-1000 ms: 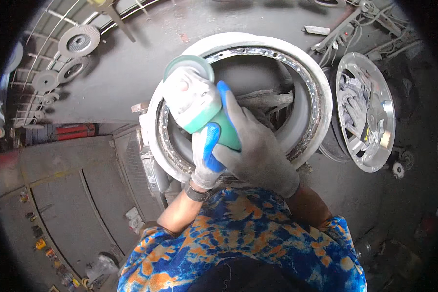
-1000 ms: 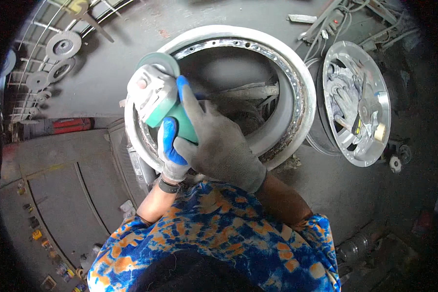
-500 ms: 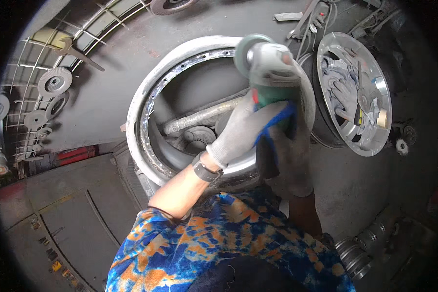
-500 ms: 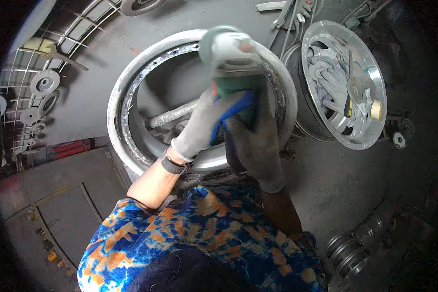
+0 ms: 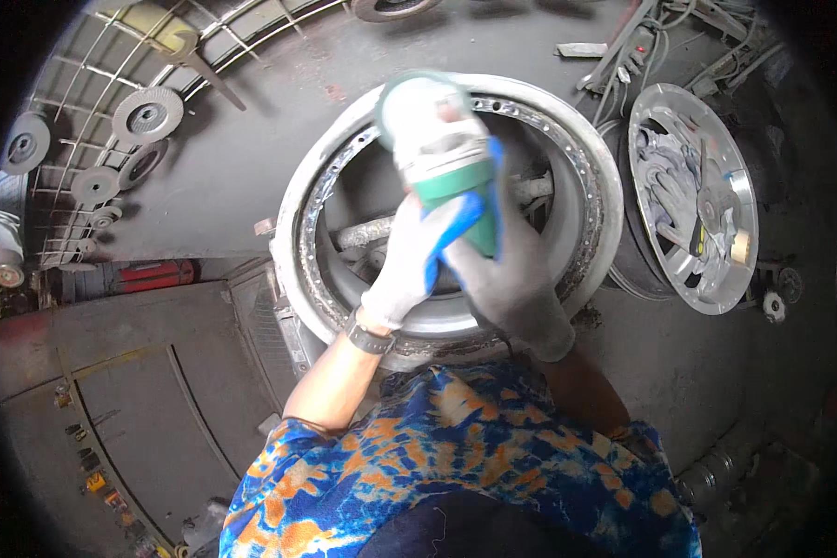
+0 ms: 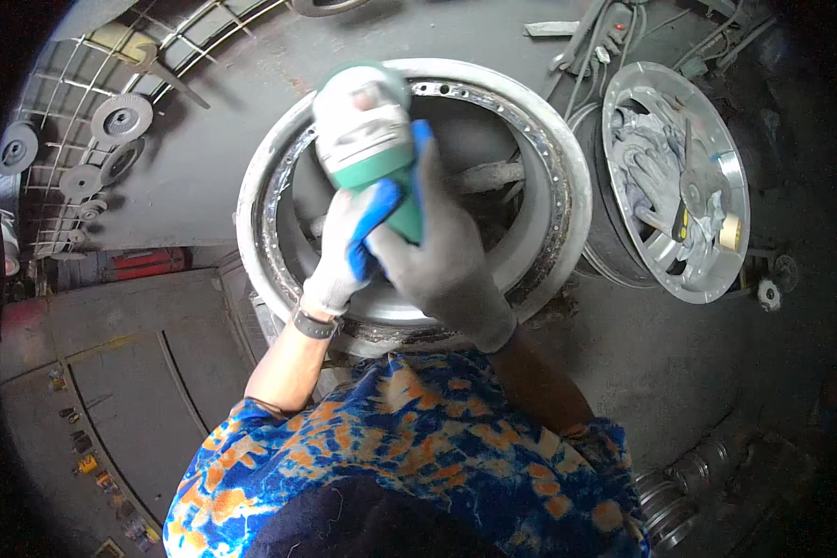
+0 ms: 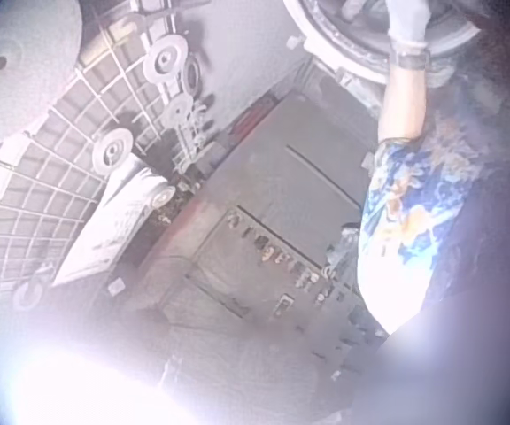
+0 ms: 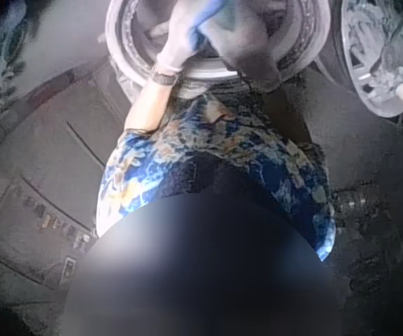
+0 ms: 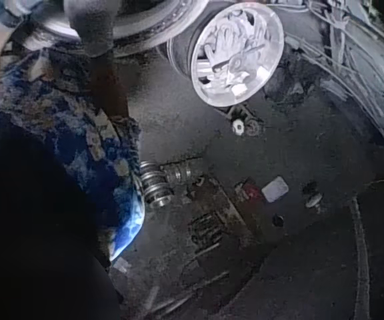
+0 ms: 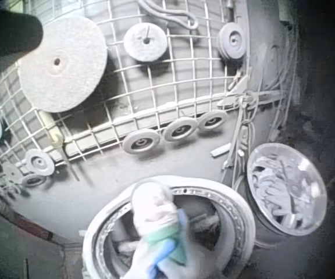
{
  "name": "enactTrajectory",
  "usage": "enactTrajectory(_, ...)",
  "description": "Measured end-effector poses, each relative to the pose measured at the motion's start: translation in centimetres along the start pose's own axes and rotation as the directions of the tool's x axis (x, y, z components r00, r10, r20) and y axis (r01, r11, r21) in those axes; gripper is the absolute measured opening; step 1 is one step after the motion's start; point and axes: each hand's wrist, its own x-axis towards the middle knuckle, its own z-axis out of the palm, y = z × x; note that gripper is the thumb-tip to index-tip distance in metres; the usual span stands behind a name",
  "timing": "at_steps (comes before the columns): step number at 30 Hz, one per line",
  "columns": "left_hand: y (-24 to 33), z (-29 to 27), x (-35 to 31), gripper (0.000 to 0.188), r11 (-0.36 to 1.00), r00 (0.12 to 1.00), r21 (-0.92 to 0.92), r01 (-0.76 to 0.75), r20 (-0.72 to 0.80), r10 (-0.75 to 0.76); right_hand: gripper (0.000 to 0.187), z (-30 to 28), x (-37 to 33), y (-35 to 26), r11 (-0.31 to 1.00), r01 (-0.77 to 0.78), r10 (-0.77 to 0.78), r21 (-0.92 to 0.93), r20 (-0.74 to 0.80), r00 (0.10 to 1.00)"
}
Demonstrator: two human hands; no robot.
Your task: Grinding the inner surface and edges of a large metal ring using a handheld angle grinder.
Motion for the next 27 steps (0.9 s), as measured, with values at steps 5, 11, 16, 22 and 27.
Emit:
enactTrajectory(5, -2.9, -0.7, -3.7, 0.065, 0.899, 0.968, -0.385, -0.21, -0.211, 0.135, 0.1, 1.3, 0.6, -1.4, 0.987, 0.029, 0.006, -0.159, 0.217, 0.976)
enactTrajectory(11, -2.0, 0.7, -1.0, 0.057, 0.932, 0.939, 0.153, -0.329, -0.049, 0.339, 0.092, -1.3, 0.2, -0.6, 0.998, -0.032, 0.034, -0.05, 0.05, 0.998)
enactTrajectory(16, -1.4, 4.8, 3.2, 0.042, 0.968, 0.98, -0.251, 0.024, 0.196, 0.027, 0.085, -3.9, -1.1, 1.0, 0.999, -0.037, 0.038, 0.009, -0.216, 0.976)
enactTrajectory(22, -0.7, 5.9, 4.5, 0.039, 0.909, 0.907, 0.243, -0.338, 0.341, 0.246, 0.071, -4.1, -3.1, 1.5, 0.982, -0.056, 0.119, 0.179, -0.362, 0.925)
enactTrajectory(27, -0.3, 2.6, 1.9, 0.044, 0.988, 0.977, -0.024, -0.151, 0.147, 0.153, 0.083, -2.2, -0.8, 1.2, 0.937, 0.113, -0.139, -0.332, -0.057, 0.989)
